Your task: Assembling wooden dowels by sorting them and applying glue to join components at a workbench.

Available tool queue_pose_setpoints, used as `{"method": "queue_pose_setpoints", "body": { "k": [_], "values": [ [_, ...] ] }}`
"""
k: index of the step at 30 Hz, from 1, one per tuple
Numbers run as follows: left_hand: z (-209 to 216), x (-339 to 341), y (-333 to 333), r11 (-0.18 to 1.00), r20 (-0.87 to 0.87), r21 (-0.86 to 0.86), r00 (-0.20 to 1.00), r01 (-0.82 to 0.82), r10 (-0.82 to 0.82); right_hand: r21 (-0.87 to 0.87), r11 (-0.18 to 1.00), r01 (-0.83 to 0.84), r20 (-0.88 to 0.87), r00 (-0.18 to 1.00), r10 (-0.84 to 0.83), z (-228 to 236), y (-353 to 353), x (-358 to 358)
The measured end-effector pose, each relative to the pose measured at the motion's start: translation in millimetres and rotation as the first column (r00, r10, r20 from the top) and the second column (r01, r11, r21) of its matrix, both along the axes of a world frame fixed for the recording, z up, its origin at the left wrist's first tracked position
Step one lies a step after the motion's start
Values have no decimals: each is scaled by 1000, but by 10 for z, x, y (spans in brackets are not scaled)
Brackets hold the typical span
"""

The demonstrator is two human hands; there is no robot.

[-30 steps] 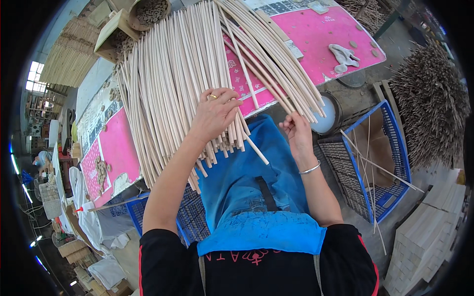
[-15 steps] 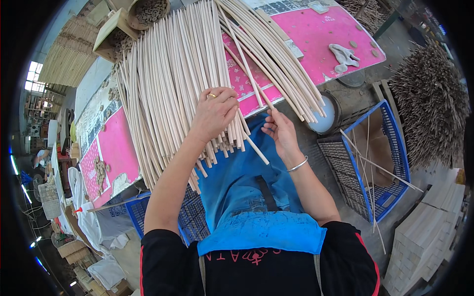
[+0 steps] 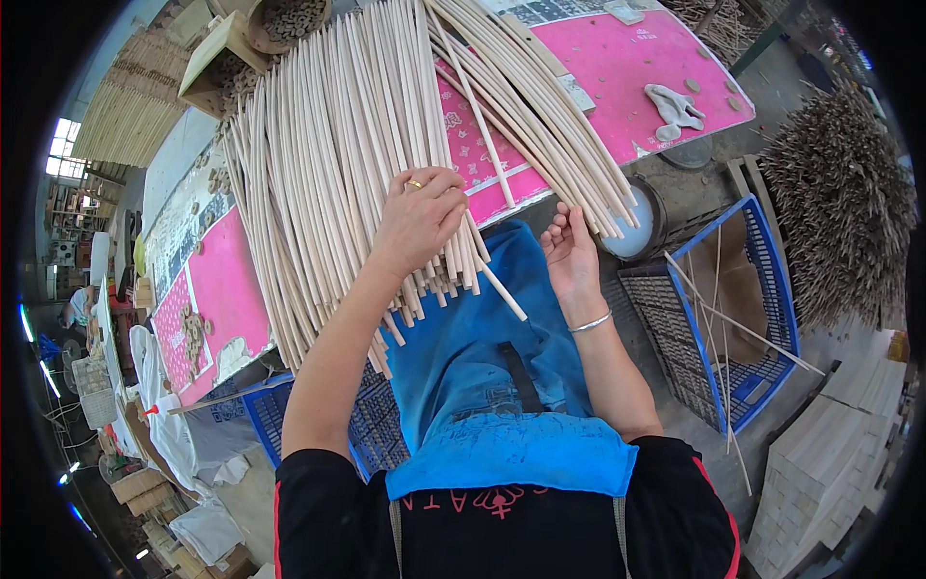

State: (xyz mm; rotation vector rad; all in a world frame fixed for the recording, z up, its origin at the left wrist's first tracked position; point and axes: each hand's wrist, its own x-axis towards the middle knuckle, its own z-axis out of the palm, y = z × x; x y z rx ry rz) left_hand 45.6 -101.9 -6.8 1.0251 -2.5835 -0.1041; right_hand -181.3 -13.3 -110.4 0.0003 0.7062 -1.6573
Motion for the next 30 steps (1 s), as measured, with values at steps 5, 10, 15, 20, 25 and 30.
{"method": "queue_pose_setpoints", "body": {
  "k": [5,10,15,20,25,30],
  "values": [
    [-3,-10,0,1000,-13,-8,1000,-7,6,84,993,-77,-30,996,80,112,103,84],
    [0,-15,-9,1000,-41,-5,999,-1,1,122,989,-89,-887,438,149,445,73,335],
    [34,27,-10,1000,-20,12,1000,10,-10,18,999,-29,-935,-354,7,679,-411,342],
    [14,79,-7,999,-30,34,1000,7,-6,159,853,-497,-671,580,463,503,-419,258],
    [47,90,-1,999,-67,35,998,3,-1,207,757,-620,-639,500,584,628,-182,331],
    [19,92,-47,996,-82,78,996,-32,38,207,787,-581,-578,577,578,570,-118,338]
  ]
}}
